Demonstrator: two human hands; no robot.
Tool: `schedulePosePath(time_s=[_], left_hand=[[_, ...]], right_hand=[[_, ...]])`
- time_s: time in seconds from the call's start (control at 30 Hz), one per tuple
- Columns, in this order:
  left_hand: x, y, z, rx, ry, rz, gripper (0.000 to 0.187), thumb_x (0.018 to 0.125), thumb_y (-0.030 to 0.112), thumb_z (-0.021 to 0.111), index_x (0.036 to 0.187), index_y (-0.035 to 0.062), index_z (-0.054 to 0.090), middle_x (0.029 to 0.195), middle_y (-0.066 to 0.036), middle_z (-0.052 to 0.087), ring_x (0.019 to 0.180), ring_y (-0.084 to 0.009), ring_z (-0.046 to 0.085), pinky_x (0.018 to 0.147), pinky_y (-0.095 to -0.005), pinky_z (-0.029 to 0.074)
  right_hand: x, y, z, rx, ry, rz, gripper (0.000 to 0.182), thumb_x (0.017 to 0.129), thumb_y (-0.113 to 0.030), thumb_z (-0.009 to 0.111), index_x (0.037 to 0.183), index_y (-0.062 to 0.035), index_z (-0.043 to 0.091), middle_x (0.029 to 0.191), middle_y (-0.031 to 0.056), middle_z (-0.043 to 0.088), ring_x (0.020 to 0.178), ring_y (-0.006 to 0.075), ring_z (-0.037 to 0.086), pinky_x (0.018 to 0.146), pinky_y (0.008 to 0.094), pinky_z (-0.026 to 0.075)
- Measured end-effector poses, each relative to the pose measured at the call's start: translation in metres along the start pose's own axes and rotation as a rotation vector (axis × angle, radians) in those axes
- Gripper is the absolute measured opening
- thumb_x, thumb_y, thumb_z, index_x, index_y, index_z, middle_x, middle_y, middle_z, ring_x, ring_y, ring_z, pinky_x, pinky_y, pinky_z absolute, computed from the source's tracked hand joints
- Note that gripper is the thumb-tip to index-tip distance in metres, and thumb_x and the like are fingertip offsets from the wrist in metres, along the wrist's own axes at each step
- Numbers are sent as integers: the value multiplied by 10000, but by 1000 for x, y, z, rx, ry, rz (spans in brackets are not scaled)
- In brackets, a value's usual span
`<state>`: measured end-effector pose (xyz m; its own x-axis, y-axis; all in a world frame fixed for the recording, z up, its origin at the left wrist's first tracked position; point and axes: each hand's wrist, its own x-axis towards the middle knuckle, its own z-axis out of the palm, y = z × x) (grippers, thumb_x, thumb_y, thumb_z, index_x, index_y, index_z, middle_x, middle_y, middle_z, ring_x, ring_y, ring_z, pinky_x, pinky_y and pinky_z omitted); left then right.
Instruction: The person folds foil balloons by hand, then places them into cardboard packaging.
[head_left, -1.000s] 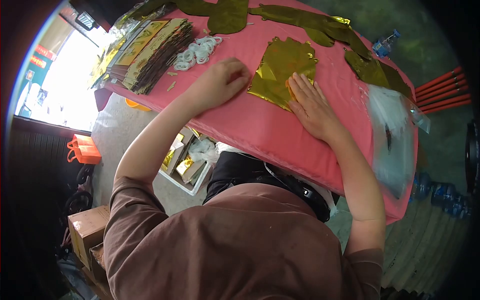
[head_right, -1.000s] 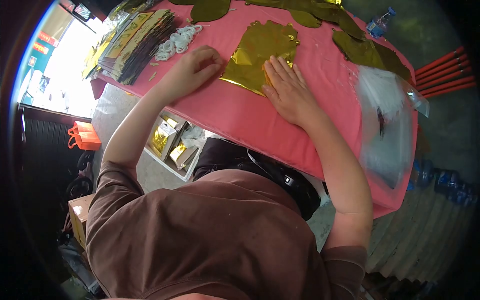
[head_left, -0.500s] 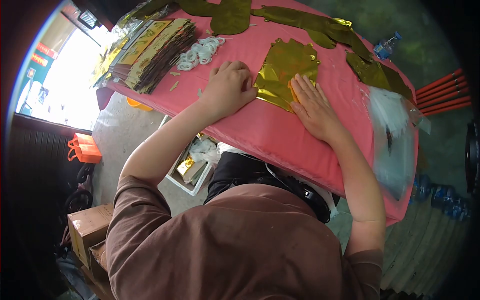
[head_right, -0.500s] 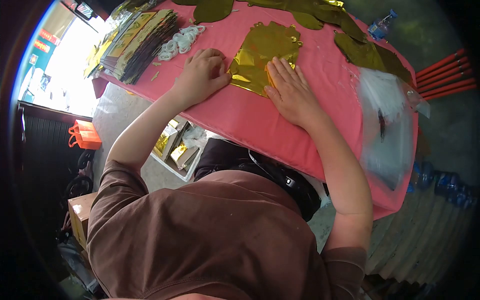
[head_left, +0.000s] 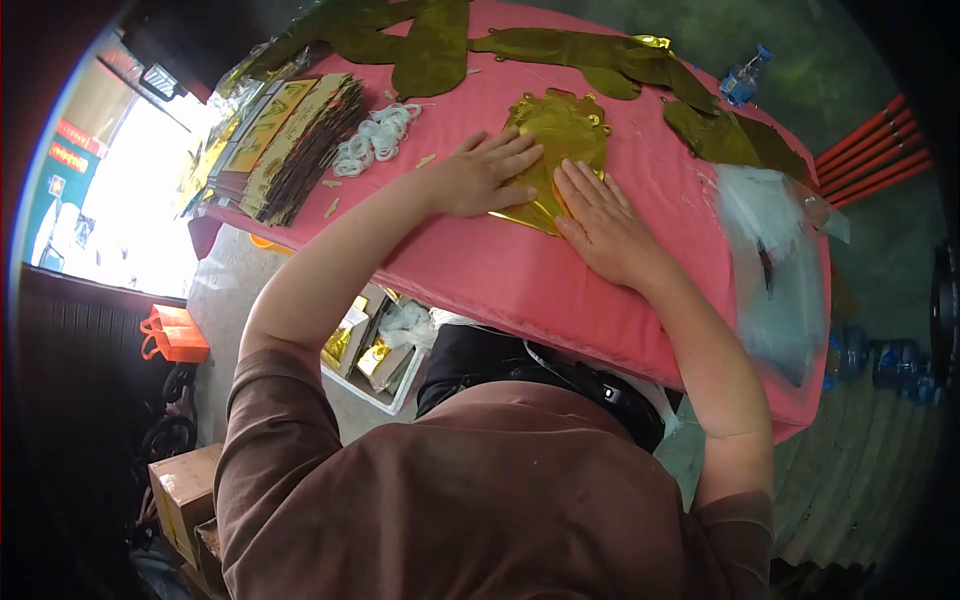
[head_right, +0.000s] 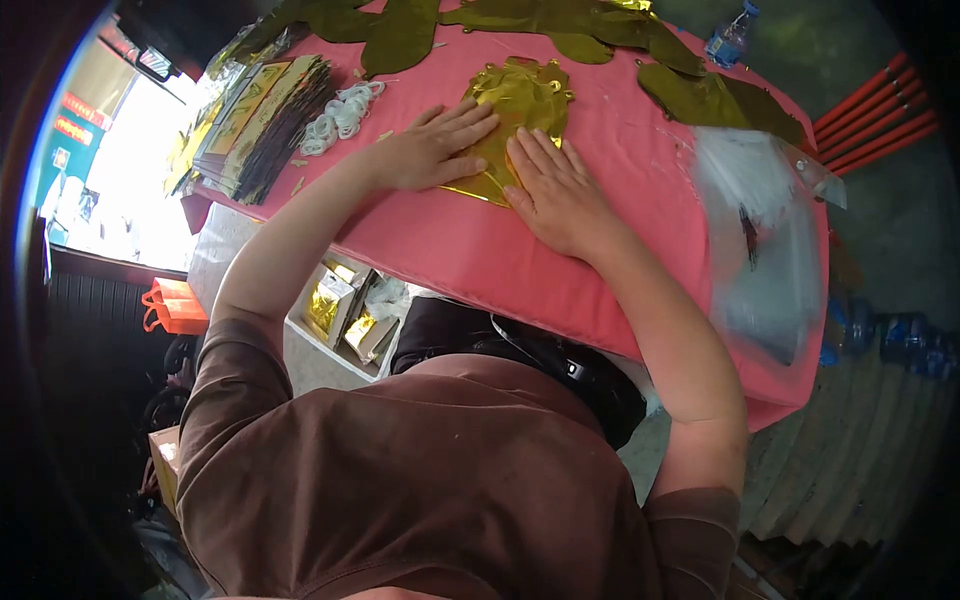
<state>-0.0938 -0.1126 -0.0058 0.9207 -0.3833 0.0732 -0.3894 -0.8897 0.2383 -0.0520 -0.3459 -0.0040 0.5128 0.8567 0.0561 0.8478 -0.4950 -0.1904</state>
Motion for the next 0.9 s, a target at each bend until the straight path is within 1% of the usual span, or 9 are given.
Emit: schedulePosePath(time_s=[0.07,0.17,0.33,0.43,0.57,0.67,0.73,0.87,0.9], left_hand=[[-1,-5,-4,19,-62,-52,678,917,508,369,1430,85,238,1490,-141,199,1392,-270,145,1110,-478,126],[4,-12,-5,170,42,-127,641,917,447,436,1405,61,280,1428,-180,309,1342,-296,269,1086,-445,228],[34,-23,-14,152,180,-375,600,780,402,636,1186,-20,503,1213,-194,527,1113,-322,513,913,-382,435],[57,-30,-19,46,132,-526,568,721,382,679,1095,-28,558,1136,-205,574,1031,-312,568,858,-383,467],[81,-45,-25,-31,34,-536,536,670,359,700,1026,-27,597,1026,-206,624,924,-307,614,796,-384,496],[93,-47,-31,-35,23,-478,421,605,312,715,846,-28,653,896,-209,652,807,-300,645,698,-381,517],[98,-46,-39,-132,-176,-581,391,601,303,718,796,-32,668,837,-179,661,747,-267,641,662,-360,507],[96,-59,-26,-243,-80,-542,384,597,304,720,785,-26,664,773,-155,658,690,-243,627,640,-338,493],[91,-58,-24,-327,-27,-505,319,636,246,713,789,-27,653,753,-120,650,663,-188,607,615,-301,478]], right_hand=[[1,0,0,-3,-5,6,573,958,-327,325,1428,-30,190,1488,148,184,1389,259,144,1130,401,94],[1,1,1,-11,0,9,573,958,-328,324,1428,-29,188,1488,147,185,1388,258,146,1131,398,94],[1,1,2,-19,0,2,575,957,-331,327,1427,-29,190,1488,146,186,1388,259,148,1131,395,95],[1,-1,0,-18,-8,13,577,957,-335,330,1427,-29,191,1488,147,187,1389,260,146,1130,397,97],[1,-1,1,-27,-13,18,579,955,-338,334,1427,-33,191,1487,146,189,1388,262,150,1128,406,101],[1,0,1,-26,-8,17,581,955,-341,336,1428,-36,192,1488,144,190,1387,262,152,1127,409,100],[1,0,1,-22,-6,15,581,954,-343,337,1428,-38,193,1488,144,190,1387,262,153,1128,409,99],[1,-1,0,-6,-7,19,582,954,-347,335,1428,-41,192,1491,141,180,1389,262,142,1128,410,94],[1,-1,0,8,-13,24,581,954,-349,333,1428,-44,194,1494,141,170,1392,261,131,1129,411,88]])
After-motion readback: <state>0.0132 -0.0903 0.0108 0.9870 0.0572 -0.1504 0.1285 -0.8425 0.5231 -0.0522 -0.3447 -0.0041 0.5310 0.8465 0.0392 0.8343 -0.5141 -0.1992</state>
